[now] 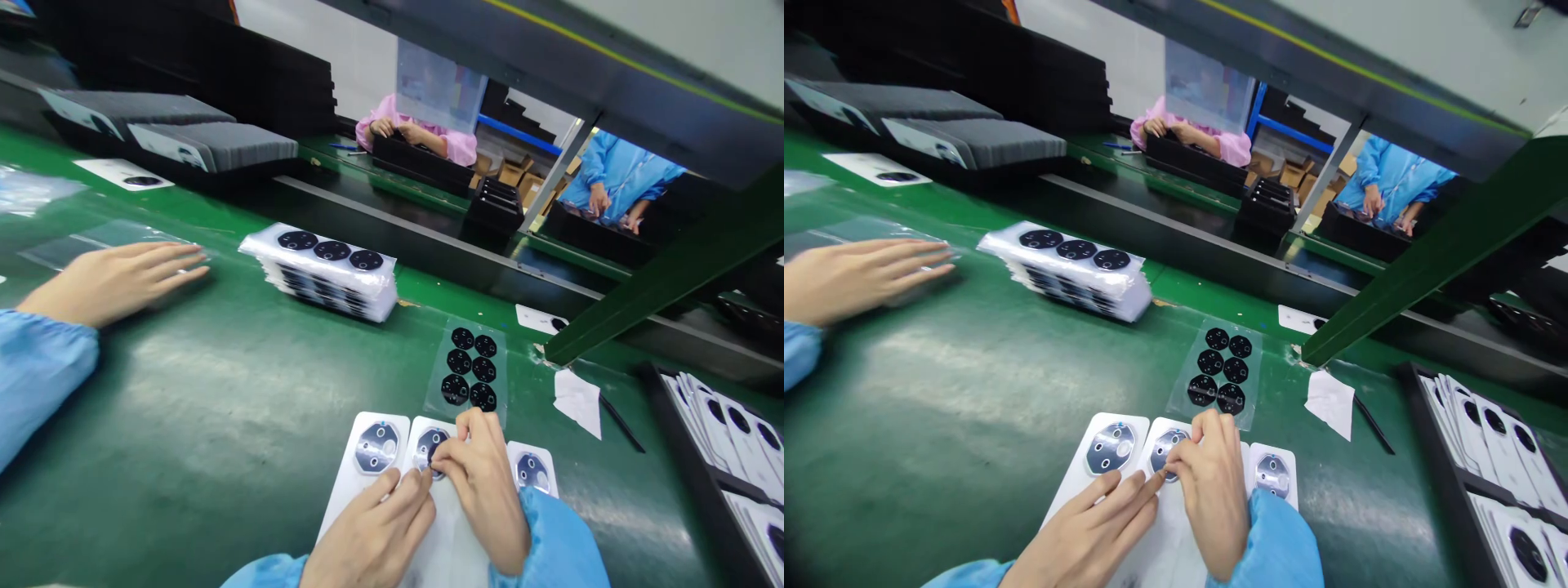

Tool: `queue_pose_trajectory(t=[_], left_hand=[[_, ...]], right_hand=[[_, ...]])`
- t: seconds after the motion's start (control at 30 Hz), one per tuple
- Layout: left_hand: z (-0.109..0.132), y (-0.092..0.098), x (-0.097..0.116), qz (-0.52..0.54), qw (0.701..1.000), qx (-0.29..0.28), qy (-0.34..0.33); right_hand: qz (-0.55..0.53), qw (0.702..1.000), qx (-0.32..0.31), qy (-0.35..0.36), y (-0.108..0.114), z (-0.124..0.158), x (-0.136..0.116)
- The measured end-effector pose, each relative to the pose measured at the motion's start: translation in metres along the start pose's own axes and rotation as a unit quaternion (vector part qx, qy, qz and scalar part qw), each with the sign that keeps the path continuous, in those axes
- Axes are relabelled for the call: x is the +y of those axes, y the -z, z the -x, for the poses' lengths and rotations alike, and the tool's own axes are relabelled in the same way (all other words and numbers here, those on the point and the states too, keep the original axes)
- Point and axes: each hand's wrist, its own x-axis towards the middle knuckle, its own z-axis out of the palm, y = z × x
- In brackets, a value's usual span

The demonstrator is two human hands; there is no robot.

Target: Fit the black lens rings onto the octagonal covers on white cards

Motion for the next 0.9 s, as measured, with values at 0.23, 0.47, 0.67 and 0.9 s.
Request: queue_pose_trajectory(t=[0.23,0.47,0.67,0.9], left_hand=[[0.000,0.002,0.001,-0.002,1.000,0.002,-0.001],[-0.002,0.008,-0.007,0.062,0.997,0.028,0.047],[-0.003,0.010,-0.014,0.042,0.996,0.020,0.083],[-0.002,0.005,-0.013,0.045,0.996,0.027,0.079]], right_hand=[[0.006,1.000,0.000,-0.005,-0.003,-0.003,0.001],[-0.098,0.987,-0.001,-0.131,0.014,-0.022,0.006],[-0.071,0.994,0.004,-0.083,-0.001,-0.015,0.001],[-0.048,0.997,0.010,-0.065,-0.006,-0.014,0.002]])
